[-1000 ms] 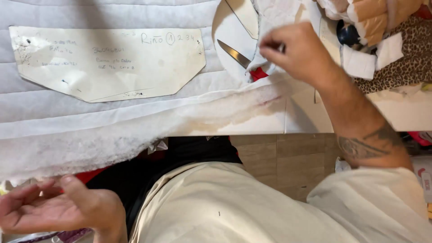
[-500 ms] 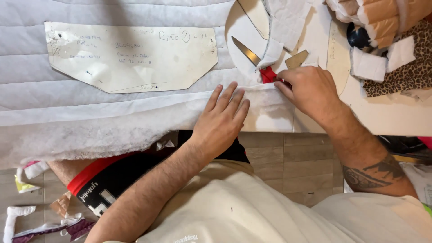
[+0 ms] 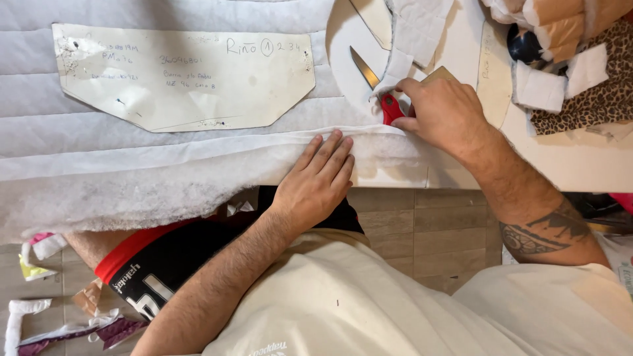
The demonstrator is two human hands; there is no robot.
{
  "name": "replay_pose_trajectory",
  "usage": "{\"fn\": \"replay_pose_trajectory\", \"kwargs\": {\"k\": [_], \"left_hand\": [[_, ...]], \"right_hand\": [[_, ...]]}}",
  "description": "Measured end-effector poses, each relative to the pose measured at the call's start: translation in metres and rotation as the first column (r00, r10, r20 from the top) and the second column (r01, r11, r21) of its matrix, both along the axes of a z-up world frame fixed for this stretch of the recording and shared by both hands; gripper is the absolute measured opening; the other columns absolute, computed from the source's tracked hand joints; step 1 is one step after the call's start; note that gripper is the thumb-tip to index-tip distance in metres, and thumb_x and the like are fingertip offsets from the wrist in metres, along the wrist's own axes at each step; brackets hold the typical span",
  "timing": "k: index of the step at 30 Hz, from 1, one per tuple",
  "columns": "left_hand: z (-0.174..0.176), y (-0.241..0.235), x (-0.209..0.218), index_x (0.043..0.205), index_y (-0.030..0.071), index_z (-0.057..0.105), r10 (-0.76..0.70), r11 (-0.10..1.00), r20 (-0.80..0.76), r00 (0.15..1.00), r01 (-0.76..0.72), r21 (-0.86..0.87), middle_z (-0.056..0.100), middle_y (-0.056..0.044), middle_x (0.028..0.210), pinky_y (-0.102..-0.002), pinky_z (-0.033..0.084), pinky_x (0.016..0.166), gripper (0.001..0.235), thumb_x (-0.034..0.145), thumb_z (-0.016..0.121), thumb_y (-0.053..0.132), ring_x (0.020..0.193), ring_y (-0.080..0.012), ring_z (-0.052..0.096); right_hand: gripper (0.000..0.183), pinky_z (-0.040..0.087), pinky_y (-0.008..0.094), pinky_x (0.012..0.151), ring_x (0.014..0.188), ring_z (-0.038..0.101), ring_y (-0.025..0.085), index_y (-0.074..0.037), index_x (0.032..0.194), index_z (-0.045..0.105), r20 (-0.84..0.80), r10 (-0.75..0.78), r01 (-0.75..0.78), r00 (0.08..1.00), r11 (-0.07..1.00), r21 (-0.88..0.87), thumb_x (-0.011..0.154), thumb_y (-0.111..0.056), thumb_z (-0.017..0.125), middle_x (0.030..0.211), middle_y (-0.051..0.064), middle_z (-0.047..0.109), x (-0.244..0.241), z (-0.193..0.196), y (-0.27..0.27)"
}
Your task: Tracing a paper template onto quilted fabric and cutting it out using scissors.
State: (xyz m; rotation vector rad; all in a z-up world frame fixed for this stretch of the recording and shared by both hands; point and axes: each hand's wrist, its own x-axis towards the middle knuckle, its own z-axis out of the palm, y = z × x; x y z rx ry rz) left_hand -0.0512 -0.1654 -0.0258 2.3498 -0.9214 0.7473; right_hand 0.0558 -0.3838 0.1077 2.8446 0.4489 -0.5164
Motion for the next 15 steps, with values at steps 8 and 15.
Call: {"fn": "replay_pose_trajectory", "kwargs": {"k": [8,15], "left_hand": [[-0.005,-0.001,-0.001,0.124,0.0,0.064,0.008,1.0,0.084,0.996,-0.01,0.02,0.062,-0.025,0.138,-0.056,0.039,0.117,0.034,0.102,0.06,0.025,0.136,-0.041,0.055],[-0.01,-0.001,-0.001,0.124,-0.001,0.064,0.0,0.999,0.111,0.994,-0.003,0.034,0.062,-0.025,0.137,-0.056,0.039,0.117,0.034,0.103,0.058,0.026,0.137,-0.0413,0.054]], "right_hand": [[0.062,0.058,0.059,0.082,0.095,0.075,0.044,-0.007,0.142,0.06,-0.053,-0.012,0.009,0.999,0.999,-0.048,0.086,-0.028,0.078,0.09,0.02,0.078,-0.01,-0.003,0.014],[0.068,0.057,0.063,0.08,0.096,0.072,0.051,-0.003,0.145,0.059,-0.038,-0.024,0.027,0.999,0.997,0.071,0.084,-0.026,0.078,0.096,0.028,0.075,-0.013,-0.013,-0.01]]}}
